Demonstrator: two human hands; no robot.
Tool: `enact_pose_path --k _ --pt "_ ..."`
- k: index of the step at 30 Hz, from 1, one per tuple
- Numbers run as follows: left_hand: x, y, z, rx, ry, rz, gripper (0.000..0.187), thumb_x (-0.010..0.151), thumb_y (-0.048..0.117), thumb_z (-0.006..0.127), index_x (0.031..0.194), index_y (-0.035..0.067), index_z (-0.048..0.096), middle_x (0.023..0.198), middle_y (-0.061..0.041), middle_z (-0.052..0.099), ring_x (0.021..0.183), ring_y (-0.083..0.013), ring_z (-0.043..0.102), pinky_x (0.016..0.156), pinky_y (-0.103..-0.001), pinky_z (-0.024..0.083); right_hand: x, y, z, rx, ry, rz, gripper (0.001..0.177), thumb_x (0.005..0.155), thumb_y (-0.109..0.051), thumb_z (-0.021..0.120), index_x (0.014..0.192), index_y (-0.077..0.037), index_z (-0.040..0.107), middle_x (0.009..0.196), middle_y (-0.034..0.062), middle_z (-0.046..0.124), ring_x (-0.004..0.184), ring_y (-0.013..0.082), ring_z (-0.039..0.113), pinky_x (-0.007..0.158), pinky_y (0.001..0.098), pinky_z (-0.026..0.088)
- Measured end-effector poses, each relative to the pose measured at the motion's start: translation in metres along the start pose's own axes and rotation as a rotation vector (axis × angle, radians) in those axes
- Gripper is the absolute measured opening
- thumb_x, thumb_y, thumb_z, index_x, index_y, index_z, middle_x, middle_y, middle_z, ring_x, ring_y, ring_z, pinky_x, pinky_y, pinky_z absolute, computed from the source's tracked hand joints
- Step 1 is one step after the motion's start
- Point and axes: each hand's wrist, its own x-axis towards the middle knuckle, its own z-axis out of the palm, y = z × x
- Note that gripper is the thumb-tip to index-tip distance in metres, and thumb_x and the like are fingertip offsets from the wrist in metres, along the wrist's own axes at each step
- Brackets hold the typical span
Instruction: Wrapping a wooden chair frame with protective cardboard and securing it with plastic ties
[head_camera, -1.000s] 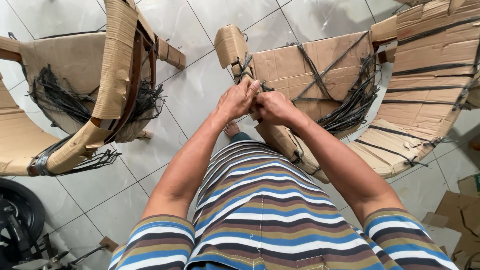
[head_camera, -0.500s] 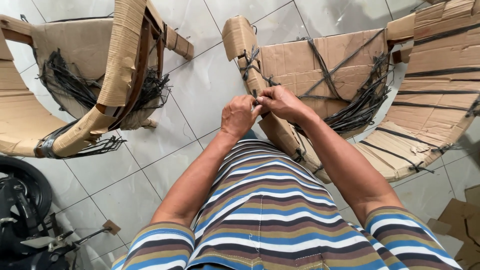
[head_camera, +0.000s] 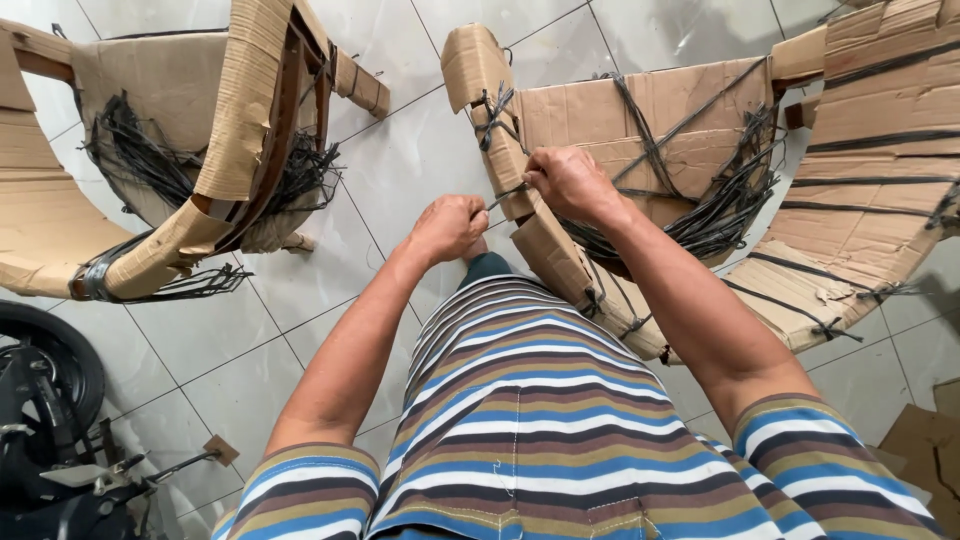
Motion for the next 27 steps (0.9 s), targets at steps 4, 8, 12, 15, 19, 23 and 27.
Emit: enact_pose_path --k 4,8,12,15,19,23,27 --pt "0.006 -0.034 0.019 -0.476 -0.008 -0.081 0.023 0.092 0.029 0.059 0.083 0.012 0.071 0.066 -0.007 0.070 0.064 -0.0150 0.067 0.062 -0.030 0.056 -0.005 0.010 0.005 0.071 0.014 0.035 0.017 0.098 -0.038 0.064 0.104 -0.026 0.074 0.099 0.0077 0.075 0.107 0.0322 0.070 0.090 0.0488 0.056" --pt "-0.015 -0.013 0.015 -0.804 0.040 -0.124 0.020 0.092 0.022 0.059 0.091 0.008 0.072 0.070 -0.005 0.068 0.065 -0.0092 0.063 0.062 -0.023 0.052 -0.010 0.024 0.017 0.183 0.048 0.052 0.019 0.100 -0.036 0.062 0.103 -0.023 0.075 0.099 0.0115 0.075 0.106 0.0365 0.069 0.088 0.0516 0.054" --pt "-0.029 0.001 0.007 -1.412 0.144 -0.111 0.019 0.092 0.015 0.059 0.073 0.012 0.061 0.108 -0.006 0.076 0.095 -0.0119 0.071 0.080 -0.021 0.055 -0.011 0.033 0.032 0.339 0.130 0.025 0.017 0.101 -0.031 0.063 0.099 -0.019 0.075 0.087 0.0140 0.073 0.094 0.0360 0.071 0.079 0.0482 0.054" --pt "-0.013 0.011 0.010 -1.585 0.106 -0.036 0.025 0.099 0.016 0.058 0.075 0.008 0.060 0.109 -0.010 0.077 0.091 -0.0152 0.075 0.078 -0.024 0.061 -0.008 0.044 0.041 0.380 0.182 -0.003 0.015 0.101 -0.028 0.067 0.098 -0.016 0.076 0.082 0.0130 0.071 0.088 0.0318 0.071 0.077 0.0449 0.054" --pt "0.019 0.002 0.028 -1.336 0.264 -0.063 0.024 0.100 0.020 0.063 0.077 0.012 0.060 0.074 -0.006 0.070 0.063 -0.0109 0.067 0.060 -0.021 0.056 -0.019 0.030 0.030 0.331 0.203 0.012 0.015 0.101 -0.028 0.067 0.099 -0.016 0.075 0.082 0.0137 0.071 0.089 0.0356 0.071 0.076 0.0475 0.053" --pt "0.020 0.007 0.025 -0.508 0.297 0.023 0.019 0.094 0.029 0.073 0.092 0.014 0.062 0.077 -0.010 0.070 0.075 -0.0235 0.068 0.066 -0.036 0.055 -0.026 0.012 0.012 0.181 0.229 -0.025 0.014 0.101 -0.030 0.066 0.099 -0.018 0.073 0.086 0.0155 0.071 0.093 0.0398 0.070 0.076 0.0518 0.053" --pt "0.037 -0.006 0.047 0.147 0.293 0.030 0.020 0.100 0.042 0.060 0.094 0.023 0.060 0.086 -0.004 0.067 0.086 -0.0290 0.075 0.076 -0.043 0.062 -0.021 0.007 0.008 -0.002 0.248 -0.079 0.016 0.101 -0.033 0.064 0.098 -0.019 0.071 0.089 0.0146 0.071 0.094 0.0391 0.070 0.076 0.0531 0.055"
